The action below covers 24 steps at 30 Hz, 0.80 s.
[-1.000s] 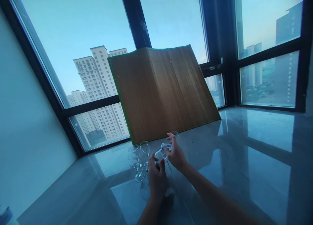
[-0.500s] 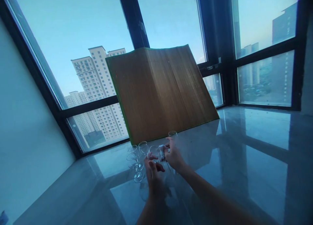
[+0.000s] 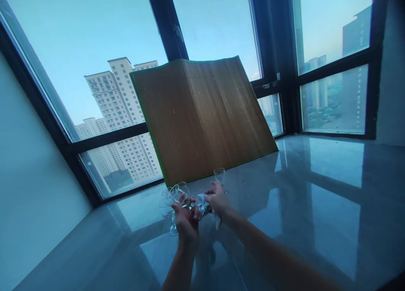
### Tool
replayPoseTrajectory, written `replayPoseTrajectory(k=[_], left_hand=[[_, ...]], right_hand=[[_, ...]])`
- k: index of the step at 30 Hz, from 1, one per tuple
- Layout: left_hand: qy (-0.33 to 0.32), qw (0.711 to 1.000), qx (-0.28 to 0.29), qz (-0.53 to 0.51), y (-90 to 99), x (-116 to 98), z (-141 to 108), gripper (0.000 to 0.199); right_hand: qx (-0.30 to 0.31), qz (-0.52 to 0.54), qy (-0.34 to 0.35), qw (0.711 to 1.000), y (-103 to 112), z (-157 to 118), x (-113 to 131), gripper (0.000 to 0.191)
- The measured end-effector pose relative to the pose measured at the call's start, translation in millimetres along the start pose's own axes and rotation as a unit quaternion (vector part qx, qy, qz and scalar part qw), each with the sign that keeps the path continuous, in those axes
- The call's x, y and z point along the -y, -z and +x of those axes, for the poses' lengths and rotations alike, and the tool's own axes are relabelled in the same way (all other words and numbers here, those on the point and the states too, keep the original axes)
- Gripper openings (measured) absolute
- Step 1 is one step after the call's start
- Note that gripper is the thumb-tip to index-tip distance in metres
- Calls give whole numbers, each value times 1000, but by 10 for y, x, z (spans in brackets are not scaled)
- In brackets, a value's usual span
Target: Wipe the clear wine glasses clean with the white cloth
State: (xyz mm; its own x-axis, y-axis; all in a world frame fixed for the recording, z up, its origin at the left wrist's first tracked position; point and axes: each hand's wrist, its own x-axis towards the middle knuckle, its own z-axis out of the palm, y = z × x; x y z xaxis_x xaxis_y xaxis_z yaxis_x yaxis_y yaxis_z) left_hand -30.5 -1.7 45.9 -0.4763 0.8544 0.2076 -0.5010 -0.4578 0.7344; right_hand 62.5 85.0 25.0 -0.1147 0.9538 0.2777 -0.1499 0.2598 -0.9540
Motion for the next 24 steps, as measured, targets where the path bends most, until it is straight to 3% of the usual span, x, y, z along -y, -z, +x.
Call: replayPoseTrajectory(k=[3, 5, 8, 11, 15, 20, 24], left_hand=[[-20, 999, -3, 32, -27, 51, -46, 60], [-29, 997, -11, 72, -20, 97, -59, 64], [-17, 991, -36, 125, 1, 152, -61, 63], [27, 989, -56, 136, 1, 163, -67, 61], [104, 986, -19, 129, -19, 164, -103, 63], [157, 980, -10, 125, 13, 251, -96, 63], [155, 976, -8, 154, 44, 290, -61, 68]], right_hand=[[-66, 23, -21, 997, 69, 30, 157, 67], [-72, 54, -24, 996, 85, 10, 245, 68], [-29, 108, -32, 993, 77, -50, 333, 68], [51, 125, -56, 989, 73, -103, 388, 71], [136, 107, -81, 982, 91, -126, 410, 76], [150, 49, -43, 987, 88, -91, 332, 73], [148, 7, -1, 989, 62, -96, 257, 76]])
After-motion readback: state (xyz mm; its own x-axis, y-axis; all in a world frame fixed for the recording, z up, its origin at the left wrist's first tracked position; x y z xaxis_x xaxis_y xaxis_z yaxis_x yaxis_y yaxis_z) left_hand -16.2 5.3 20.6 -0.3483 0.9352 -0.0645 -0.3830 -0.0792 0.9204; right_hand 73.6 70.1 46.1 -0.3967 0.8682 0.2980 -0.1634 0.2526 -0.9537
